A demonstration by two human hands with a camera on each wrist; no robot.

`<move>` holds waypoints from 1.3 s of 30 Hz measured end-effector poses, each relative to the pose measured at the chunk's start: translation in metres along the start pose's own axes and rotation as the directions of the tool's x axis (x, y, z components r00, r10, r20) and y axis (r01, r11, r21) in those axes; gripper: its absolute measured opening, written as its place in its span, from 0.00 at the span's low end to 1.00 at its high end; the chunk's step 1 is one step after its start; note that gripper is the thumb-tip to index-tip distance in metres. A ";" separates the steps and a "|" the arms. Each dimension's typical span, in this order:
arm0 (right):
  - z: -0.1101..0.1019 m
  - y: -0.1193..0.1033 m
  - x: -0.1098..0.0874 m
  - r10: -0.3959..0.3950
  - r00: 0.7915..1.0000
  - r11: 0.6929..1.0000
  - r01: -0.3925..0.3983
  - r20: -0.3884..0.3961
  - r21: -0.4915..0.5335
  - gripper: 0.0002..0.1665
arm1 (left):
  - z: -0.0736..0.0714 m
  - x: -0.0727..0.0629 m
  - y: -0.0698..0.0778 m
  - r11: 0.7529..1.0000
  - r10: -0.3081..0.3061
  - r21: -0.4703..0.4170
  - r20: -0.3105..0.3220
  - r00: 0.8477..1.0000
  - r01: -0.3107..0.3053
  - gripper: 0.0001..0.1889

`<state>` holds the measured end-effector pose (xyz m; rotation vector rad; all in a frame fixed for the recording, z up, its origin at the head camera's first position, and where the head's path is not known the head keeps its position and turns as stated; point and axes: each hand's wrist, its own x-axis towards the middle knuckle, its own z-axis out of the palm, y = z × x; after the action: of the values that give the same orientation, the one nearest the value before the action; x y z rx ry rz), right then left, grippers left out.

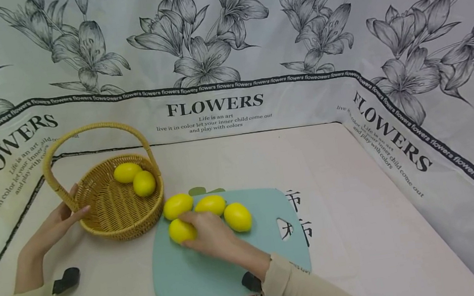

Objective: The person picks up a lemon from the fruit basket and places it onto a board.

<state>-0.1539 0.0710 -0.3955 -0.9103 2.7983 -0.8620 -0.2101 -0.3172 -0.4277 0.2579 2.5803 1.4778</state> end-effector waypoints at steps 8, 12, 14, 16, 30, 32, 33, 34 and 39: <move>-0.003 -0.001 0.002 -0.013 1.000 1.000 0.013 -0.009 0.026 0.33 | -0.001 0.001 -0.002 1.000 0.011 0.007 -0.003 1.000 -0.011 0.43; -0.005 -0.001 0.004 -0.016 1.000 0.999 0.016 -0.012 0.043 0.33 | -0.001 0.002 -0.005 1.000 0.015 0.013 -0.004 1.000 -0.015 0.43; -0.006 -0.002 0.005 -0.016 1.000 0.999 0.016 -0.012 0.049 0.32 | -0.001 0.002 -0.005 1.000 0.016 0.011 -0.004 1.000 -0.016 0.43; -0.006 -0.002 0.005 -0.013 1.000 0.999 0.014 -0.013 0.049 0.32 | -0.001 0.001 -0.005 1.000 0.017 0.008 -0.002 1.000 -0.017 0.43; -0.010 -0.007 0.007 -0.034 0.999 0.997 0.035 -0.029 0.069 0.31 | -0.001 -0.001 -0.002 1.000 0.029 -0.005 0.004 1.000 -0.029 0.44; -0.011 -0.009 0.009 -0.043 0.998 0.996 0.046 -0.039 0.083 0.31 | -0.001 -0.001 -0.002 1.000 0.026 -0.006 0.003 1.000 -0.026 0.44; -0.012 -0.010 0.010 -0.046 0.998 0.995 0.049 -0.043 0.086 0.31 | -0.001 -0.001 -0.002 1.000 0.027 -0.007 0.003 1.000 -0.027 0.44; -0.013 -0.012 0.011 -0.045 0.998 0.994 0.049 -0.044 0.095 0.31 | -0.001 -0.001 -0.002 1.000 0.026 -0.007 0.002 1.000 -0.026 0.44; -0.015 -0.018 0.017 -0.054 0.997 0.991 0.060 -0.048 0.120 0.32 | 0.000 0.000 -0.003 1.000 0.030 -0.008 0.003 1.000 -0.029 0.44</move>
<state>-0.1616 0.0569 -0.3713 -0.9679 2.7332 -1.0607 -0.2099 -0.3187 -0.4299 0.2981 2.5784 1.4963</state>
